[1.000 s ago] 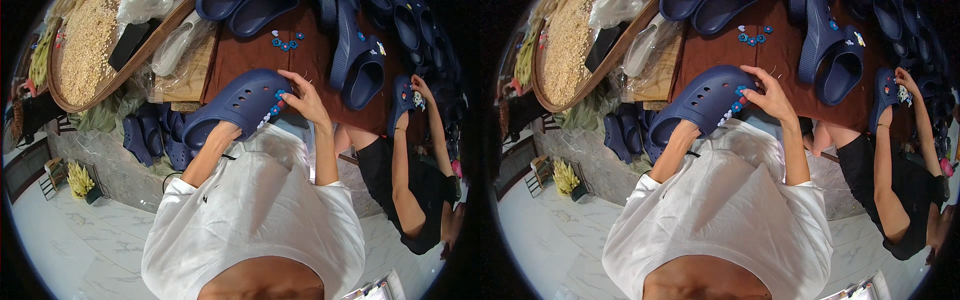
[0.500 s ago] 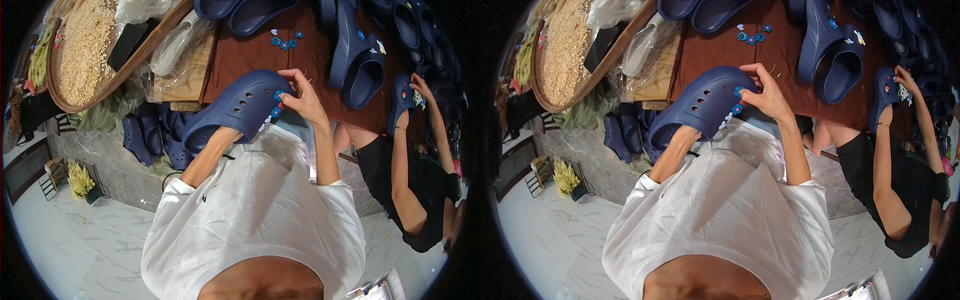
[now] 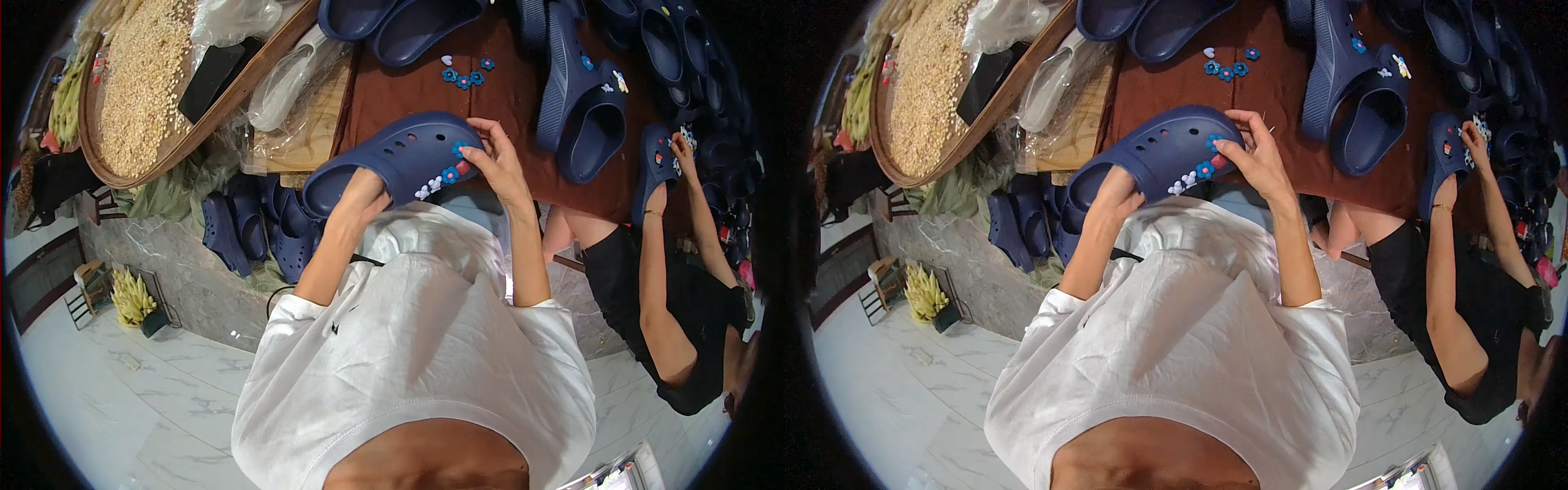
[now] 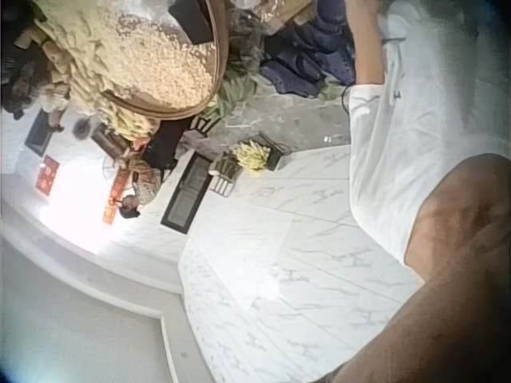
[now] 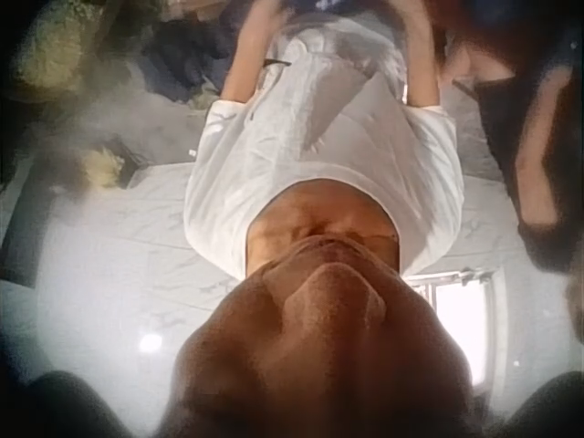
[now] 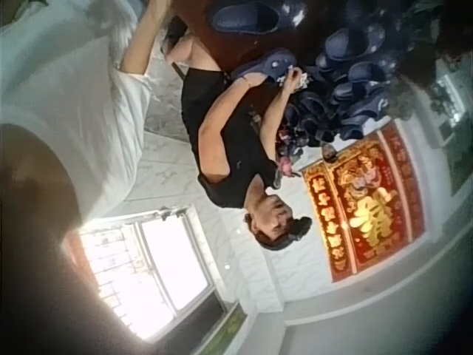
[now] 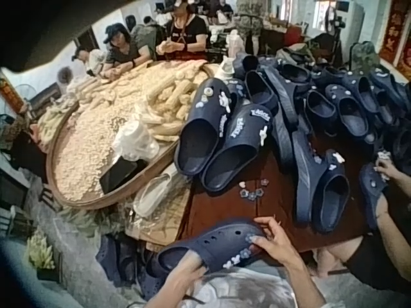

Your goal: Applying decorative charms and accessories to blue foam clogs.

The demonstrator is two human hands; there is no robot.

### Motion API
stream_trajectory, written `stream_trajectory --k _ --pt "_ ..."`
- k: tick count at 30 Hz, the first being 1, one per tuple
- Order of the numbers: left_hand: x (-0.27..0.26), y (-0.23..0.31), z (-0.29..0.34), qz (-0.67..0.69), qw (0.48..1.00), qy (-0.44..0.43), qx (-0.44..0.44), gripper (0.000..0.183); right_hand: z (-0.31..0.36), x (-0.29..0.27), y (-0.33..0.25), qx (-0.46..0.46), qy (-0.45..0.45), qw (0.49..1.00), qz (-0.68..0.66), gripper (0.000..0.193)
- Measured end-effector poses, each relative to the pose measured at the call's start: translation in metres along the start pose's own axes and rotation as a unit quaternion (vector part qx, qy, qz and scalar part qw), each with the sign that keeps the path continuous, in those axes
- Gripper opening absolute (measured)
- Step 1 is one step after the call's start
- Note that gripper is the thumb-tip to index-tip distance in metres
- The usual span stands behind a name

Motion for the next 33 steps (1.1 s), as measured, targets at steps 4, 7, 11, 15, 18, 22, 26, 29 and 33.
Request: stream_trajectory --k 4,7,11,15,18,22,26,29,33 --pt "-0.021 0.017 -0.003 0.038 0.965 -0.258 -0.008 0.034 0.004 -0.007 0.008 -0.021 0.025 0.998 0.048 0.041" --pt "-0.024 0.02 -0.005 0.136 0.927 -0.348 -0.033 0.039 0.007 -0.011 0.008 -0.036 0.036 0.976 0.21 0.04" --pt "-0.003 0.029 -0.002 0.159 0.96 -0.211 -0.09 0.042 -0.001 -0.019 0.013 -0.039 0.037 0.98 0.19 0.036" --pt "0.0 0.03 -0.008 0.137 0.972 -0.175 -0.079 0.042 -0.031 -0.027 0.01 -0.097 0.102 0.959 0.246 0.029" --pt "-0.001 0.032 -0.016 0.142 0.969 -0.184 -0.086 0.041 -0.06 -0.032 0.01 -0.146 0.124 0.931 0.31 0.023" --pt "0.005 0.032 -0.017 0.164 0.96 -0.199 -0.107 0.037 -0.09 -0.035 0.016 -0.232 0.162 0.868 0.408 0.022" --pt "0.012 0.033 -0.019 0.138 0.976 -0.137 -0.1 0.032 -0.098 -0.034 0.019 -0.259 0.144 0.798 0.525 0.024" --pt "0.008 0.03 -0.027 0.129 0.98 -0.113 -0.103 0.029 -0.099 -0.034 0.022 -0.263 0.142 0.79 0.536 0.023" --pt "0.019 0.029 -0.025 0.096 0.986 -0.09 -0.107 0.026 -0.092 -0.041 0.025 -0.273 0.155 0.793 0.521 0.019"
Point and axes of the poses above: each hand's wrist, its own z-axis away from the middle knuckle, its own x-axis out of the palm, y = z × x, the point moved 2 cm from there along -z, towards the middle knuckle, and after that the axes turned 6 degrees about -x, right-handed, at the moved point
